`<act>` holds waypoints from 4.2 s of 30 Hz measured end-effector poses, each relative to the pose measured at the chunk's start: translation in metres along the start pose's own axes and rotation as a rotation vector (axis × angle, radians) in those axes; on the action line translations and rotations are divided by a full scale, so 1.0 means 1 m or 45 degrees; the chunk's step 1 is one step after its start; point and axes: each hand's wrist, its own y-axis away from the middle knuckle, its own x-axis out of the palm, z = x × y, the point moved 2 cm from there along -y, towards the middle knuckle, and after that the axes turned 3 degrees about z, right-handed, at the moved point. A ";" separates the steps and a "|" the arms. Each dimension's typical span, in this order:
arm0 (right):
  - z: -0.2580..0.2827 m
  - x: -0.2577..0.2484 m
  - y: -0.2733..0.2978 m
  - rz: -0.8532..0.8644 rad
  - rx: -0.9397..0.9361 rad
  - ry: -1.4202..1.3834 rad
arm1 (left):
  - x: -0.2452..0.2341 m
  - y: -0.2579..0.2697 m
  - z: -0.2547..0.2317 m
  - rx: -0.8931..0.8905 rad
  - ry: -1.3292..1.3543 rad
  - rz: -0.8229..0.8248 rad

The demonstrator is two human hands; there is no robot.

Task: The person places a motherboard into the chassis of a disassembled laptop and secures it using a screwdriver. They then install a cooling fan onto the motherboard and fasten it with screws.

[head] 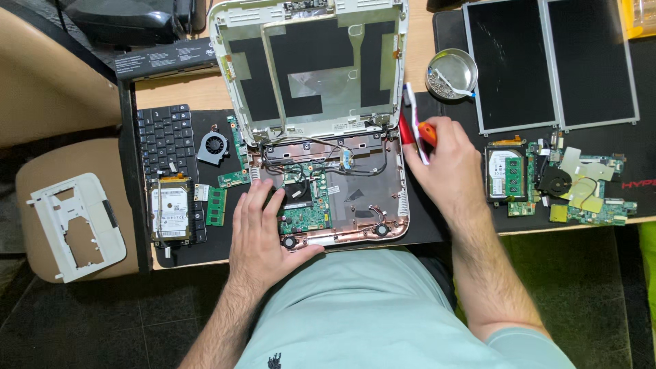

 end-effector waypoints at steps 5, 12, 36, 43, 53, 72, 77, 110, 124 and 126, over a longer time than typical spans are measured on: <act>-0.009 -0.021 0.024 0.243 0.101 -0.025 | 0.001 0.000 0.001 -0.006 -0.011 0.004; -0.015 -0.009 0.019 0.125 -0.004 -0.181 | 0.003 0.000 0.003 0.005 -0.019 0.018; -0.046 -0.003 -0.043 -0.159 -0.075 0.139 | 0.002 0.000 0.001 0.011 0.006 -0.011; -0.070 0.014 -0.047 -0.191 -0.013 0.337 | 0.002 -0.001 0.000 0.001 0.016 -0.017; -0.061 -0.014 0.024 -0.085 -0.091 0.275 | -0.001 -0.002 -0.001 0.021 0.027 -0.028; -0.050 -0.015 0.104 0.125 -0.108 0.096 | 0.003 -0.002 0.001 0.043 0.045 -0.039; -0.026 -0.034 0.096 0.110 -0.121 -0.085 | -0.001 -0.004 0.000 0.055 0.068 -0.044; 0.061 0.033 0.090 0.069 -0.450 -1.279 | -0.013 -0.054 0.012 0.260 -0.169 -0.159; -0.075 -0.032 0.083 -0.380 -0.185 -0.980 | -0.013 -0.008 0.017 0.310 0.073 -0.309; -0.078 -0.050 0.085 -0.138 -0.204 -0.708 | -0.011 -0.009 0.017 0.328 0.066 -0.304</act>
